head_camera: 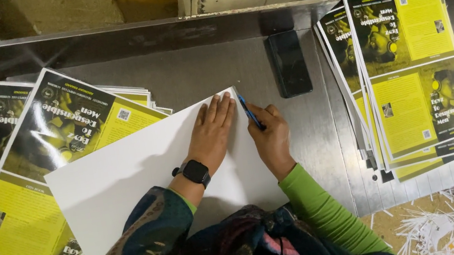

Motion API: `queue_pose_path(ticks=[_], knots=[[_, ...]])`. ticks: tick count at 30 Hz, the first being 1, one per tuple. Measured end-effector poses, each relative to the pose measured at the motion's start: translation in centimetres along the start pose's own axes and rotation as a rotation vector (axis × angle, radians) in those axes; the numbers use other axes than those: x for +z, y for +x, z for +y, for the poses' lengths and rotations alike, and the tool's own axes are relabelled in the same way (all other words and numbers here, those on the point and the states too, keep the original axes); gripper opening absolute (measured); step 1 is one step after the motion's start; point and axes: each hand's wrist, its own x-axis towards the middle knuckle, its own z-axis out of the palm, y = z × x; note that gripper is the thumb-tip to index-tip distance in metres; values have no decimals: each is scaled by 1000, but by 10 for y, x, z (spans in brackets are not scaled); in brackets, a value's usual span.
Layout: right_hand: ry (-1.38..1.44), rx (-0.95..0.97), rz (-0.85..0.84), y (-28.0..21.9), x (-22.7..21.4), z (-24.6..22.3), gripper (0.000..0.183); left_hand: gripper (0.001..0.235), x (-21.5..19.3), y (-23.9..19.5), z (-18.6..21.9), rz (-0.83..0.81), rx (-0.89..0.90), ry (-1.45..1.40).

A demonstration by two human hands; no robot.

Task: Trimming the white edges off printed book covers using a manual craft knife on a workbench.

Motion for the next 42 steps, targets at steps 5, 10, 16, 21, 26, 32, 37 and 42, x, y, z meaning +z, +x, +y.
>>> queue_pose_path(ticks=[5, 10, 16, 21, 26, 32, 37, 42], knots=[[-13, 9, -30, 1, -3, 0, 34, 63, -3, -1, 1, 12, 0, 0], [-57, -14, -59, 3, 1, 6, 31, 63, -3, 0, 0, 6, 0, -38], [-44, -3, -139, 8, -7, 0, 30, 62, -4, 1, 2, 0, -12, -22], [-45, 46, -195, 2, -17, -3, 30, 63, -3, 1, 3, -17, -14, -45], [-121, 46, -200, -13, -24, -5, 30, 66, -11, 6, 3, -93, -43, -141], [-119, 122, -223, -32, -38, -4, 31, 68, -23, 7, 11, -98, -104, -220], [-70, 157, -230, -49, -52, -4, 32, 98, -34, 9, 15, -159, -136, -277], [-69, 173, -240, -67, -67, -8, 31, 109, -43, 8, 19, -178, -160, -281]])
